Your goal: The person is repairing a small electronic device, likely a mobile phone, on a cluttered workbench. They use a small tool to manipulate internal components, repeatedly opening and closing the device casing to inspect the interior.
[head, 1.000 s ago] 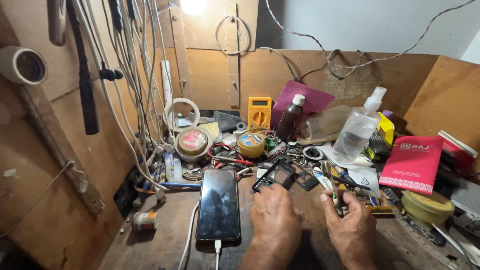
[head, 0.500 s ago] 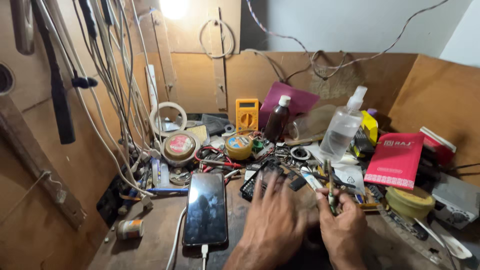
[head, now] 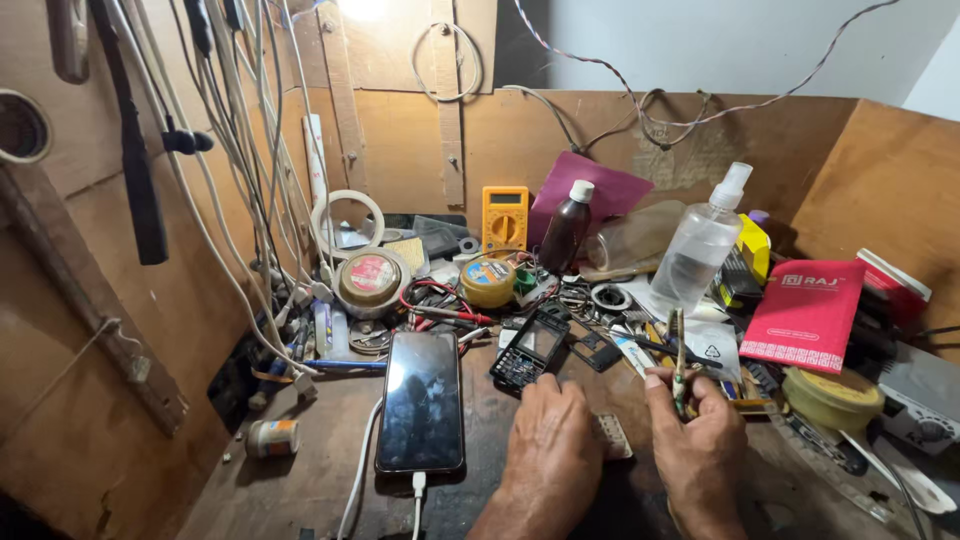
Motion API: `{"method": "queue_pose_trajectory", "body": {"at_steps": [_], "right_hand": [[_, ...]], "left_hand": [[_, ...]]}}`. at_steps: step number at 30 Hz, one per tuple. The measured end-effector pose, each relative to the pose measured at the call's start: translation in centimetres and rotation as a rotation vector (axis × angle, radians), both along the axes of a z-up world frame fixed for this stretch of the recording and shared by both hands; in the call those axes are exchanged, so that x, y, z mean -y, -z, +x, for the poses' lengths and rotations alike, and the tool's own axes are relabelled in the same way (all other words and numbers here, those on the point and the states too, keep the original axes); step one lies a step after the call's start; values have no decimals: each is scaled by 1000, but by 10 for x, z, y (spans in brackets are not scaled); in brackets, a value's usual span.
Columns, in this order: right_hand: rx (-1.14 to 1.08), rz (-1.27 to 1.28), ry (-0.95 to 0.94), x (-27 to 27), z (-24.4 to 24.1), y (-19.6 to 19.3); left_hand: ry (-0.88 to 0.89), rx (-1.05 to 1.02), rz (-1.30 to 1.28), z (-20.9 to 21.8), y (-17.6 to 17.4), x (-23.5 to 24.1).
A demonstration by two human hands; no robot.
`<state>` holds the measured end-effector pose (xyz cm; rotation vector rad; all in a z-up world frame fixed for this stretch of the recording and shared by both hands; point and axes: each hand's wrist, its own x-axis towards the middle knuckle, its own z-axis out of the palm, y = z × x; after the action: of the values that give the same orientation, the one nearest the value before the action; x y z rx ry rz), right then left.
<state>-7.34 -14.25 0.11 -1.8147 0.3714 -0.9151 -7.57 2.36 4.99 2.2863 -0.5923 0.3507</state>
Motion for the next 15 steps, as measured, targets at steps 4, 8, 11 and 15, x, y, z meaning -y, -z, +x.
{"method": "queue_pose_trajectory", "body": {"at_steps": [4,8,11,15], "right_hand": [[38,-92,6,7,3,-4],[-81,10,3,-2,2,-7],[20,-40,19,-1,-6,-10],[-100,-147,93,1,-1,-16]], "left_hand": [[28,14,-97,11,-8,12],[89,170,-139,20,-15,5],[79,641,4,6,-6,3],[285,257,11,-2,-6,6]]}}
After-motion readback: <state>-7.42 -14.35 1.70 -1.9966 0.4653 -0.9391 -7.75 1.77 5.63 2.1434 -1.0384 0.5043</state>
